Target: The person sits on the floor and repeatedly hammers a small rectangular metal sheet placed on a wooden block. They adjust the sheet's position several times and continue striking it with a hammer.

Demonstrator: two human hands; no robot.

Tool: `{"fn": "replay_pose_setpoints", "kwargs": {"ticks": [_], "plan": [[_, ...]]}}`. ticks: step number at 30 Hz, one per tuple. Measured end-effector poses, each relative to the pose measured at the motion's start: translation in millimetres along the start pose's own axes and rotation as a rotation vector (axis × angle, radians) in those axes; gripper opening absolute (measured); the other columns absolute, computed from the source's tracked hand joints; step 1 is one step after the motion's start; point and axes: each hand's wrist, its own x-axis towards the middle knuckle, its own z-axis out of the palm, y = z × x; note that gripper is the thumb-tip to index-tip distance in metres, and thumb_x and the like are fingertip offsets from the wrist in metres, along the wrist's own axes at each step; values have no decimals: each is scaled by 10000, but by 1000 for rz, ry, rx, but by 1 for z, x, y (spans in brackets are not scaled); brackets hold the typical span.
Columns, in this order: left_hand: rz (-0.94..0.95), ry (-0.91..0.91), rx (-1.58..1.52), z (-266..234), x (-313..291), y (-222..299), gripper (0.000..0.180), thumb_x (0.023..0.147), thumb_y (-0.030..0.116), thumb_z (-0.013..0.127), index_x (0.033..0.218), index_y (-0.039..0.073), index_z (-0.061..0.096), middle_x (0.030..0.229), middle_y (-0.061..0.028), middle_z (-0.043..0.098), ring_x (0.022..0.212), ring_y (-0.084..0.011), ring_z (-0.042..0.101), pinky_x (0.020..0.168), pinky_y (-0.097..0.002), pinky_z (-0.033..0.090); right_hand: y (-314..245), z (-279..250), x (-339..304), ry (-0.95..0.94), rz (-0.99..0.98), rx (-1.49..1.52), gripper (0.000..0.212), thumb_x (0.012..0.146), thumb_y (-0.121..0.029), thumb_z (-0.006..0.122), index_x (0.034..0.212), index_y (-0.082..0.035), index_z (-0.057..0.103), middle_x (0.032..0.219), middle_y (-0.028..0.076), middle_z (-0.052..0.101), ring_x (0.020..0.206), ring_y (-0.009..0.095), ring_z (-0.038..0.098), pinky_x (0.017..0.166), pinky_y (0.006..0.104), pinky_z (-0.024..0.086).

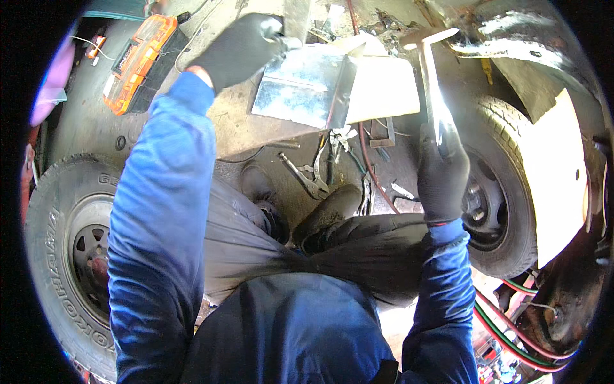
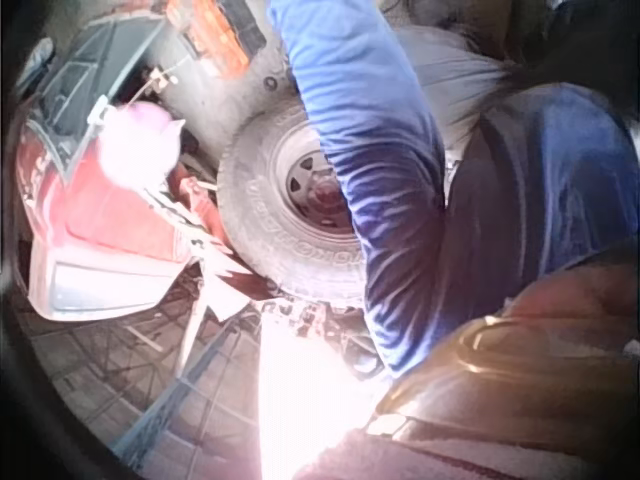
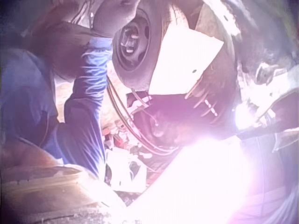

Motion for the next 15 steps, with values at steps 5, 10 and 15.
{"fn": "replay_pose_setpoints", "kwargs": {"ticks": [5,10,15], "plan": [[-56,73,-101,-29,-1,0,305,1025,285,735,1045,-15,778,881,-93,773,792,-155,684,756,-362,543,32,39,17,-35,128,-103,435,1088,-170,645,1486,4,619,1338,258,734,1198,284,760,971,369,576],[-10,-117,-140,8,11,-25,356,1018,361,758,1051,6,769,844,-82,731,759,-158,648,745,-354,527,51,47,26,-128,41,-186,355,1097,-203,603,1384,0,650,1147,267,746,1057,402,745,907,426,569],[41,-118,9,46,18,-39,320,1009,295,790,1043,-21,751,783,-62,675,751,-129,595,739,-355,513,58,50,30,-102,93,-29,320,1098,-167,585,1356,8,657,1039,204,762,939,282,736,859,402,563]]}}
